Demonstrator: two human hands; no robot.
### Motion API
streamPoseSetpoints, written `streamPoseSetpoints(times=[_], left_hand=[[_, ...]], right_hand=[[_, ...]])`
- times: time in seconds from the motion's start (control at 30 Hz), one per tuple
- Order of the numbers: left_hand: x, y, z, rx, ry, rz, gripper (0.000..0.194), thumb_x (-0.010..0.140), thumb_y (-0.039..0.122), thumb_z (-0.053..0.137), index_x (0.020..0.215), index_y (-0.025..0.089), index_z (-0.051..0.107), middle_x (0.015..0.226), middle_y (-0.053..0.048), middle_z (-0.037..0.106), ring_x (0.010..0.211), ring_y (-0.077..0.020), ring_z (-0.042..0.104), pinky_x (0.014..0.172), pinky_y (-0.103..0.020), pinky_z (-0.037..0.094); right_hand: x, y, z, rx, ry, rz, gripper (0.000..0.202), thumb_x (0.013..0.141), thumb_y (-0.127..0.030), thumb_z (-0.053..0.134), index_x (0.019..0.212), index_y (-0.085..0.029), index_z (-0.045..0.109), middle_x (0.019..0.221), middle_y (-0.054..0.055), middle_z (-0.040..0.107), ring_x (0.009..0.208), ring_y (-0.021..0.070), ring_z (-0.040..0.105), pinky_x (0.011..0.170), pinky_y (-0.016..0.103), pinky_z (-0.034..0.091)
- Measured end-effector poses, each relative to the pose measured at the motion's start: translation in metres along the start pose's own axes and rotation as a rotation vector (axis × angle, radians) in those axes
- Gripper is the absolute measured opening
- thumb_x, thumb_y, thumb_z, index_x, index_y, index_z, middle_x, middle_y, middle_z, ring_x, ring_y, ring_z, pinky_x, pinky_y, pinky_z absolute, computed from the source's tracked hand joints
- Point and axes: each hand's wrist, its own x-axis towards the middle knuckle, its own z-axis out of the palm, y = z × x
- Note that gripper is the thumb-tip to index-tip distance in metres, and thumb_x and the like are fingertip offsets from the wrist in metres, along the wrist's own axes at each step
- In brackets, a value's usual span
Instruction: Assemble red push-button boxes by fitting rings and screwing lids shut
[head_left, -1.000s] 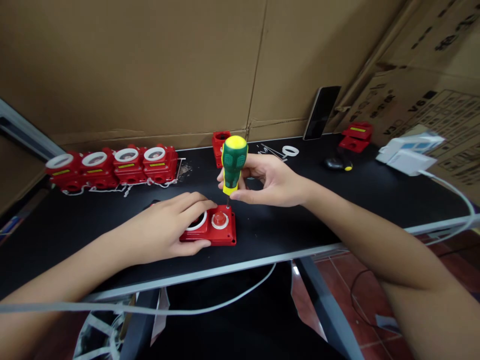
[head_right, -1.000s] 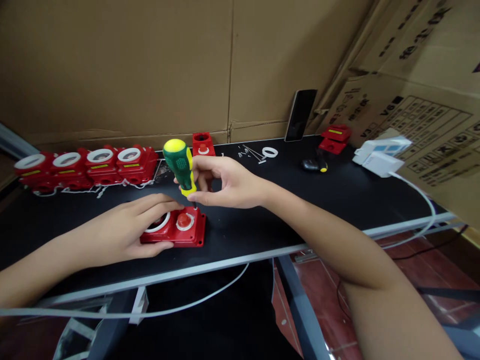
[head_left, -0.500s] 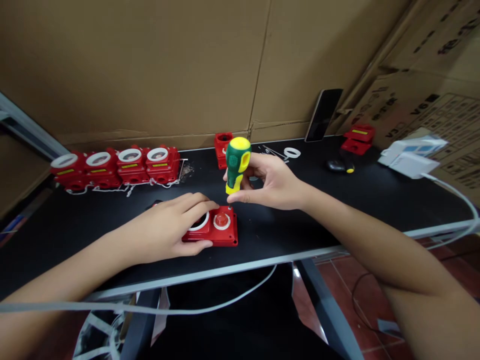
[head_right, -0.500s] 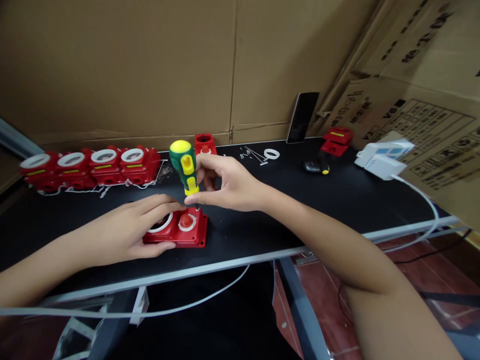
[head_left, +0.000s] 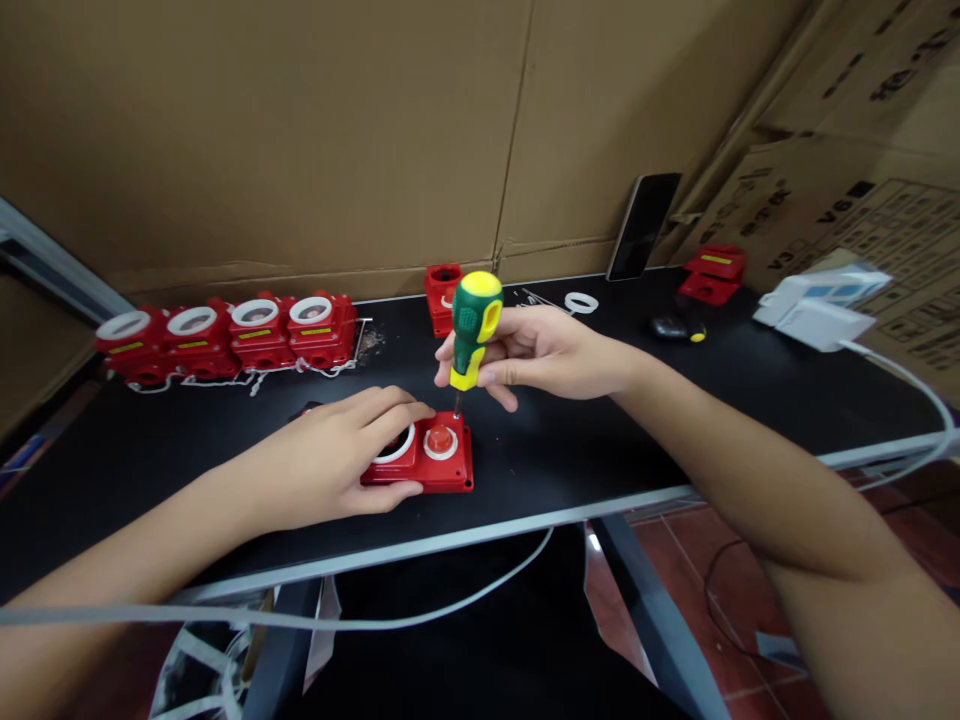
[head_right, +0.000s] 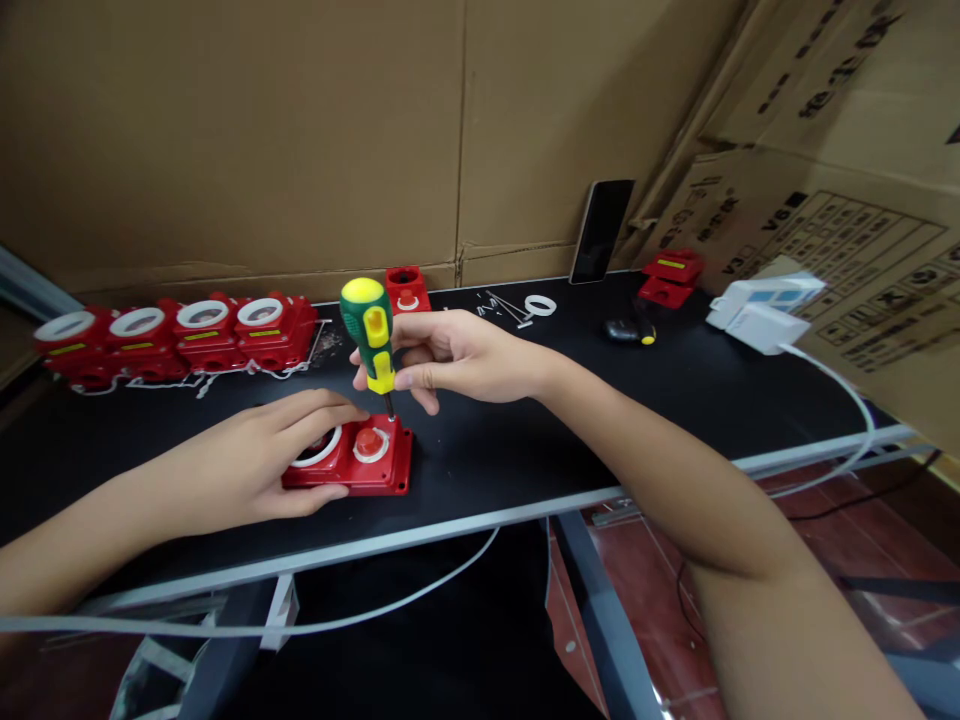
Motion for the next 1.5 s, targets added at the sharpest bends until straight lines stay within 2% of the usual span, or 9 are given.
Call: streamPoseSetpoints(times=[0.13,0.43,0.63,0.7,0.83,0.97,1.07,1.37,1.5], left_hand=[[0.000,-0.001,0.001,0.008,-0.001,-0.006,0.051,0.114,0.048,0.068,0.158,0.022,0.061,0.153,-0.015,0.074,0.132,-0.0336,0.079,0.106,-0.042,0.066],[0.000,-0.001,0.002,-0.015,-0.003,-0.014,0.054,0.112,0.047,0.072,0.159,0.023,0.061,0.155,-0.014,0.073,0.134,-0.0333,0.078,0.105,-0.040,0.067],[-0.001,0.000,0.000,-0.019,-0.004,-0.017,0.055,0.110,0.045,0.075,0.158,0.023,0.062,0.150,-0.013,0.075,0.130,-0.0332,0.079,0.107,-0.040,0.066],[-0.001,0.000,0.000,-0.018,-0.008,-0.026,0.054,0.110,0.045,0.075,0.158,0.023,0.062,0.149,-0.013,0.075,0.128,-0.0332,0.080,0.107,-0.041,0.066],[0.000,0.001,-0.001,-0.022,-0.017,-0.033,0.053,0.111,0.047,0.073,0.157,0.023,0.063,0.150,-0.015,0.075,0.129,-0.0342,0.080,0.106,-0.043,0.067],[0.001,0.001,-0.001,-0.048,-0.008,-0.030,0.052,0.111,0.045,0.072,0.157,0.025,0.063,0.154,-0.014,0.074,0.134,-0.0347,0.078,0.107,-0.042,0.067],[0.001,0.001,-0.002,-0.048,-0.010,-0.029,0.052,0.111,0.045,0.073,0.158,0.025,0.063,0.156,-0.014,0.073,0.136,-0.0342,0.078,0.110,-0.042,0.066],[0.000,0.000,-0.001,-0.031,-0.017,-0.022,0.053,0.112,0.046,0.070,0.159,0.022,0.062,0.157,-0.016,0.073,0.136,-0.0346,0.078,0.110,-0.043,0.067],[0.000,0.001,-0.001,-0.037,-0.014,-0.016,0.052,0.113,0.047,0.070,0.158,0.022,0.062,0.158,-0.016,0.072,0.137,-0.0348,0.077,0.110,-0.043,0.066]], right_hand=[[0.000,0.000,0.005,-0.051,0.068,-0.011,0.030,0.108,-0.033,0.087,0.125,-0.012,0.074,0.119,0.012,0.085,0.069,0.0080,0.066,0.066,0.024,0.060],[0.000,0.005,0.014,-0.233,0.214,-0.106,0.035,0.096,-0.030,0.098,0.114,-0.015,0.072,0.107,0.003,0.077,0.072,0.0072,0.059,0.075,0.026,0.059],[0.003,0.006,0.020,-0.224,0.250,-0.116,0.039,0.096,-0.037,0.099,0.112,-0.014,0.072,0.101,0.000,0.073,0.066,0.0055,0.052,0.063,0.024,0.049],[0.004,0.007,0.021,-0.223,0.255,-0.114,0.042,0.096,-0.041,0.099,0.115,-0.015,0.072,0.100,0.000,0.074,0.066,0.0061,0.053,0.062,0.024,0.049],[0.003,0.007,0.015,-0.170,0.224,-0.070,0.045,0.093,-0.041,0.101,0.117,-0.016,0.073,0.111,0.005,0.079,0.070,0.0079,0.062,0.068,0.026,0.059],[0.000,0.002,0.006,-0.053,0.069,-0.020,0.033,0.106,-0.031,0.088,0.130,-0.013,0.075,0.129,0.012,0.084,0.071,0.0075,0.069,0.073,0.026,0.064],[0.000,0.000,0.003,0.008,0.005,-0.012,0.028,0.112,-0.028,0.081,0.133,-0.011,0.075,0.132,0.015,0.085,0.069,0.0062,0.069,0.074,0.025,0.065],[0.003,0.000,0.008,-0.056,0.100,-0.016,0.027,0.103,-0.030,0.091,0.118,-0.012,0.079,0.116,0.012,0.089,0.067,0.0087,0.067,0.065,0.025,0.060],[0.004,0.000,0.011,-0.081,0.177,0.008,0.040,0.091,-0.039,0.103,0.107,-0.015,0.076,0.103,0.007,0.086,0.068,0.0109,0.064,0.064,0.026,0.059]])
